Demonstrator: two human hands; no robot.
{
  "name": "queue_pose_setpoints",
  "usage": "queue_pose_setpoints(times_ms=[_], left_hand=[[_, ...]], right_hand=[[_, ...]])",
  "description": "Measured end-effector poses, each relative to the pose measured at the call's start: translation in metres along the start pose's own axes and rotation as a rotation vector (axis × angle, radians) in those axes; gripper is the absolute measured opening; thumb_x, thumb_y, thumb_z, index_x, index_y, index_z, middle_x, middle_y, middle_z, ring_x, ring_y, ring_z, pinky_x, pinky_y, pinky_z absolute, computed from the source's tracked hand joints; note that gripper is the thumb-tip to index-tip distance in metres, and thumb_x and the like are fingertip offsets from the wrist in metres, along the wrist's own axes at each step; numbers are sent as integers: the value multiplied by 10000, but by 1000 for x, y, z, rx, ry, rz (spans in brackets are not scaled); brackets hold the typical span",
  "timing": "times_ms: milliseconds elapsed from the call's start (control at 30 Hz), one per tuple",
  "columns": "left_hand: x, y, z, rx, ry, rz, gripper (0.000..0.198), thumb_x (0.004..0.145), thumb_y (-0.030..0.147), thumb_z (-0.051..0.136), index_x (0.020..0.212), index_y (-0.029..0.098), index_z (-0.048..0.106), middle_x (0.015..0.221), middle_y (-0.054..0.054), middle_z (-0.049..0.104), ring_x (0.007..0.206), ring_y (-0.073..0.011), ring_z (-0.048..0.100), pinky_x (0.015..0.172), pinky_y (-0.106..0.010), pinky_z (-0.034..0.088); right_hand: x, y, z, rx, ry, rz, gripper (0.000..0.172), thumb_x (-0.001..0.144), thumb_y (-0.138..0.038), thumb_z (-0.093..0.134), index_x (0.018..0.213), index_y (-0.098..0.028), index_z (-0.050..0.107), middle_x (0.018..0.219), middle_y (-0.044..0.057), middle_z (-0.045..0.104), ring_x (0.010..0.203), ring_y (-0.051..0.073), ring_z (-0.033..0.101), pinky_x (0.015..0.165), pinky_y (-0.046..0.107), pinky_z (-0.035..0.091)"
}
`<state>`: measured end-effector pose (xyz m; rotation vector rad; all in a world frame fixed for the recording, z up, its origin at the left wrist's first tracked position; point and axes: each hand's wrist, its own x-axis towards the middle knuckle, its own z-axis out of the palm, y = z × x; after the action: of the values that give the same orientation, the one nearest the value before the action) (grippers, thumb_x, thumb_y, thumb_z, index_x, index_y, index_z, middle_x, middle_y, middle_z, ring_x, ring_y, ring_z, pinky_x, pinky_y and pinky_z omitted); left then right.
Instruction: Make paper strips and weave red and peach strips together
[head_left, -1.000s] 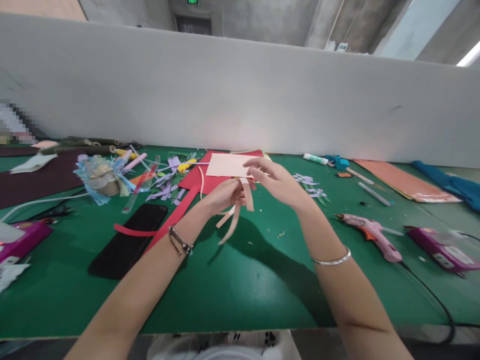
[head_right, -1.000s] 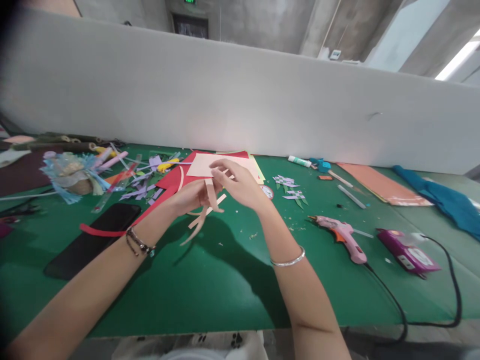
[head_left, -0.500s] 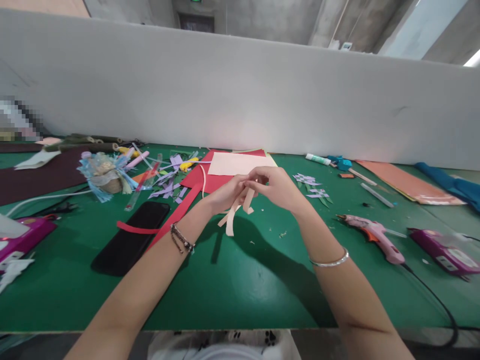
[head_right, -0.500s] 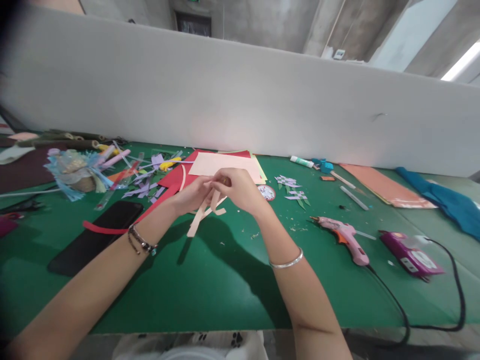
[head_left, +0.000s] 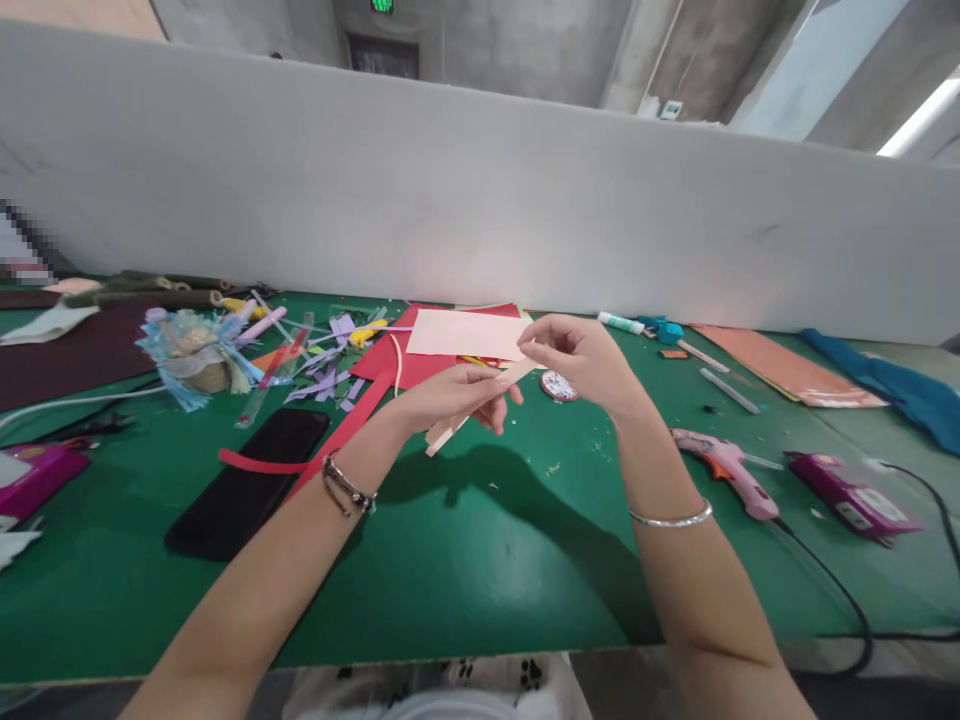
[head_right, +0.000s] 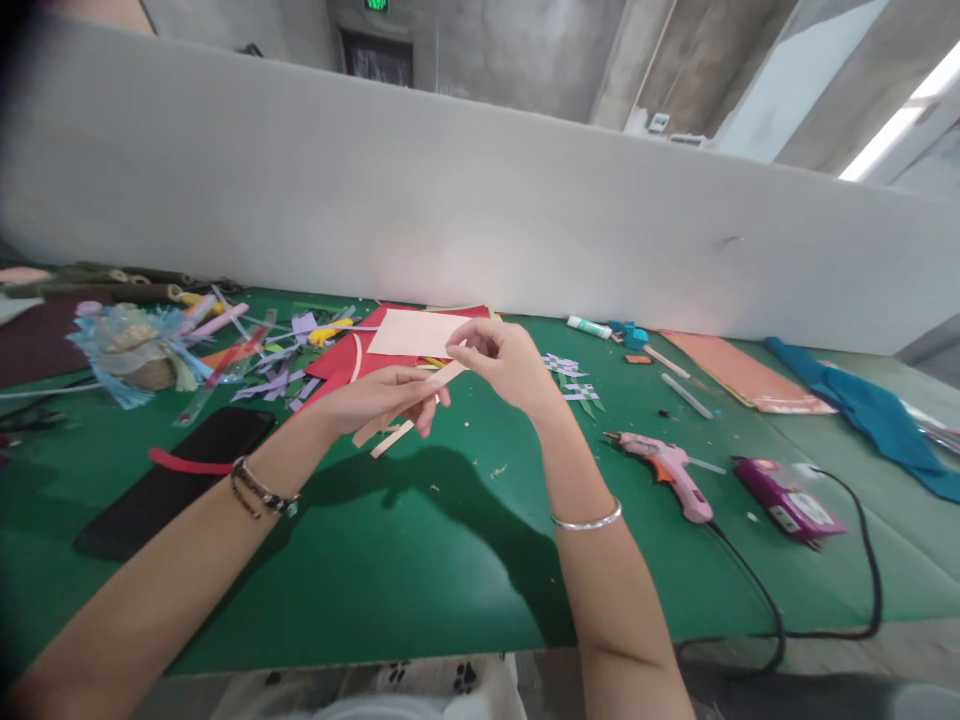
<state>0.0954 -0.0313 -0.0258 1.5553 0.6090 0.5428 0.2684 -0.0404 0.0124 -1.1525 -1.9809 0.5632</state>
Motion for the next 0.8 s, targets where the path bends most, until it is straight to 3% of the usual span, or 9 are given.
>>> queue_pose_setpoints(times_ms=[133,200,367,567,700,800], left_hand=[[-14,6,-2,91,-93,-104,211,805,352,444,855,171,540,532,59,424,418,-52,417,430,-184,311],[-22,6,-4,169,-126,-173,214,790,367,471,844,171,537,550,64,397,391,-36,360,400,-176,273],[-39,-8,-2,307,-207,-232,273,799,430,437,783,165,500,550,60,409,404,-40,367,427,-171,297],[-59,-31,13,336,-138,-281,333,797,475,391,729,157,466,476,79,395,360,-46,379,417,-165,302],[-64,-38,26,334,-66,-354,345,770,481,403,639,163,432,444,76,412,325,-54,389,379,-166,308],[-62,-42,33,348,-38,-341,339,766,448,403,586,162,429,420,66,424,333,-65,422,374,-164,328]], right_hand=[[-14,3,-9,-58,-321,37,167,739,-254,519,829,-148,611,527,-57,417,477,55,328,458,210,245],[-22,5,-10,-98,-418,55,188,749,-272,507,838,-153,623,561,-40,465,500,63,349,467,211,256],[-44,10,-3,-149,-428,116,186,758,-284,497,734,-143,615,633,0,553,563,84,429,512,213,311],[-63,18,7,-226,-450,103,217,790,-305,470,683,-146,572,632,10,555,584,103,473,564,224,361],[-72,11,24,-341,-518,5,173,793,-284,473,859,-157,570,842,64,600,776,156,534,736,301,388],[-75,4,43,-374,-545,-70,282,777,-304,509,1037,-193,515,983,76,600,910,185,536,918,411,275]])
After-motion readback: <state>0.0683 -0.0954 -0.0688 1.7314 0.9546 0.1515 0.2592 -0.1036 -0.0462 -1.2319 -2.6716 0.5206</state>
